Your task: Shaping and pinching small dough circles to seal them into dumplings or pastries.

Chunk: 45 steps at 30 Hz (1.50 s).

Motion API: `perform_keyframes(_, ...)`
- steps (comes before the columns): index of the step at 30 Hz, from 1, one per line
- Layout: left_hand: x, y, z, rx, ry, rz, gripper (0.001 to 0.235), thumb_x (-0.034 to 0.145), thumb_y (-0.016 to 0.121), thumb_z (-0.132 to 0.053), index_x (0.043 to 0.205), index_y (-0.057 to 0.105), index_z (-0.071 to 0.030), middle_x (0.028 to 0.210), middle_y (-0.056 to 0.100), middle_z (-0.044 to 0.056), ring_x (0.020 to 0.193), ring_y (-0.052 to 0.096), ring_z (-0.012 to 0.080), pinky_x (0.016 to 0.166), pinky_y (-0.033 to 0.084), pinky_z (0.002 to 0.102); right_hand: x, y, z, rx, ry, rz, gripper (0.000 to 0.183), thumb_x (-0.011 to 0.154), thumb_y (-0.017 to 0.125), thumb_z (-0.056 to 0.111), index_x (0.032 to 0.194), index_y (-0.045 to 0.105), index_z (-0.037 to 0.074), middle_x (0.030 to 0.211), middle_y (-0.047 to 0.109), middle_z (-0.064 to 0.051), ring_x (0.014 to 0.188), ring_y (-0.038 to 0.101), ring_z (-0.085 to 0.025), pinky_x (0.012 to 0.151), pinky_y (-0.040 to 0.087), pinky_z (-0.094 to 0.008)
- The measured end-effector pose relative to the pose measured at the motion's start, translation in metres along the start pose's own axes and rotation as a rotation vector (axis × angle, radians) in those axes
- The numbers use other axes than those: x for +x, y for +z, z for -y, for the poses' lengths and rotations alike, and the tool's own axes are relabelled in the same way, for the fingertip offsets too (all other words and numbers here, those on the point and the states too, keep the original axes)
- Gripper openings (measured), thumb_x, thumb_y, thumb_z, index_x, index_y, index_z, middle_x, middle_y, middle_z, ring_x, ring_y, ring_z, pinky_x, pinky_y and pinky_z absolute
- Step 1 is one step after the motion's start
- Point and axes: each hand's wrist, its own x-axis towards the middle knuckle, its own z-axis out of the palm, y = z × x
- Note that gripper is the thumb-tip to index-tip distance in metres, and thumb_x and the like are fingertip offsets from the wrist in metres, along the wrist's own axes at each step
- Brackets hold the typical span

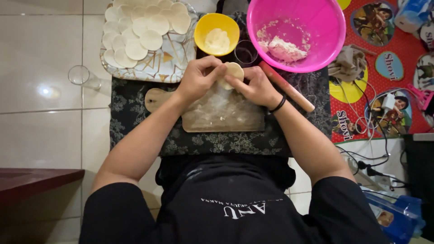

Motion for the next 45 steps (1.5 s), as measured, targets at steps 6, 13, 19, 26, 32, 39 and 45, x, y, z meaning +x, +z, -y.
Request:
perform_keyframes(6, 0.002, -0.006, 0.021, 0.009, 0.118, 0.006, 0.013, 0.096, 0.078, -0.003, 0.083, 0.076, -0.002, 0.087, 0.072, 0.008, 0.082, 0.066, 0.0154, 0.08, 0.055, 0.027, 0.002, 0.002, 0.002, 0.048, -0.1, 0.054, 0.028, 0.095, 0.076, 0.016, 0.071, 0.068, 0.004, 0.063, 0.067, -0.011, 0.058, 0.058, -0.016, 0.058, 0.05, -0.034)
perform_keyframes(13, -0.002, -0.002, 0.016, -0.065, 0.018, -0.039, 0.008, 0.091, 0.084, -0.001, 0.094, 0.076, 0.002, 0.092, 0.07, 0.012, 0.088, 0.065, 0.015, 0.085, 0.057, 0.03, 0.003, 0.004, 0.004, -0.004, -0.191, 0.011, 0.026, 0.094, 0.078, 0.013, 0.074, 0.067, 0.0, 0.067, 0.067, -0.017, 0.056, 0.063, -0.027, 0.056, 0.05, -0.037)
perform_keyframes(19, -0.002, 0.0, 0.023, -0.076, -0.025, -0.065, 0.013, 0.087, 0.087, -0.001, 0.091, 0.075, 0.002, 0.092, 0.069, 0.011, 0.09, 0.065, 0.0129, 0.083, 0.057, 0.026, 0.006, 0.005, 0.011, 0.008, -0.235, 0.011, 0.025, 0.094, 0.078, 0.011, 0.074, 0.067, 0.001, 0.068, 0.067, -0.014, 0.057, 0.063, -0.026, 0.057, 0.051, -0.036)
perform_keyframes(26, 0.0, 0.001, 0.002, -0.065, -0.11, -0.073, 0.016, 0.087, 0.087, -0.002, 0.099, 0.077, -0.001, 0.088, 0.068, 0.004, 0.084, 0.061, 0.0059, 0.08, 0.057, 0.022, 0.008, 0.004, 0.019, -0.017, -0.26, 0.024, 0.025, 0.094, 0.077, 0.008, 0.074, 0.065, 0.0, 0.068, 0.066, -0.016, 0.057, 0.062, -0.03, 0.056, 0.051, -0.038)
perform_keyframes(32, -0.002, 0.001, 0.015, -0.014, -0.021, -0.025, 0.01, 0.091, 0.085, -0.007, 0.096, 0.078, -0.002, 0.091, 0.069, 0.008, 0.087, 0.063, 0.0103, 0.083, 0.056, 0.027, 0.009, 0.007, 0.014, -0.021, -0.297, 0.031, 0.027, 0.094, 0.077, 0.007, 0.071, 0.066, 0.001, 0.067, 0.064, -0.014, 0.055, 0.061, -0.03, 0.056, 0.05, -0.037)
perform_keyframes(39, -0.004, 0.002, 0.012, 0.0, -0.023, -0.004, 0.01, 0.096, 0.081, -0.008, 0.094, 0.075, -0.001, 0.097, 0.069, 0.01, 0.091, 0.062, 0.011, 0.087, 0.054, 0.027, 0.008, 0.006, 0.022, -0.002, -0.272, 0.049, 0.031, 0.1, 0.068, 0.009, 0.07, 0.063, 0.002, 0.065, 0.061, -0.013, 0.055, 0.058, -0.03, 0.057, 0.05, -0.039)
perform_keyframes(45, -0.004, -0.002, 0.006, 0.023, -0.041, 0.059, 0.007, 0.095, 0.081, -0.008, 0.095, 0.076, -0.004, 0.096, 0.069, 0.006, 0.09, 0.063, 0.0099, 0.086, 0.053, 0.026, 0.008, 0.006, 0.015, -0.007, -0.287, 0.053, 0.031, 0.099, 0.069, 0.006, 0.069, 0.061, 0.002, 0.065, 0.061, -0.015, 0.055, 0.058, -0.033, 0.056, 0.049, -0.039)
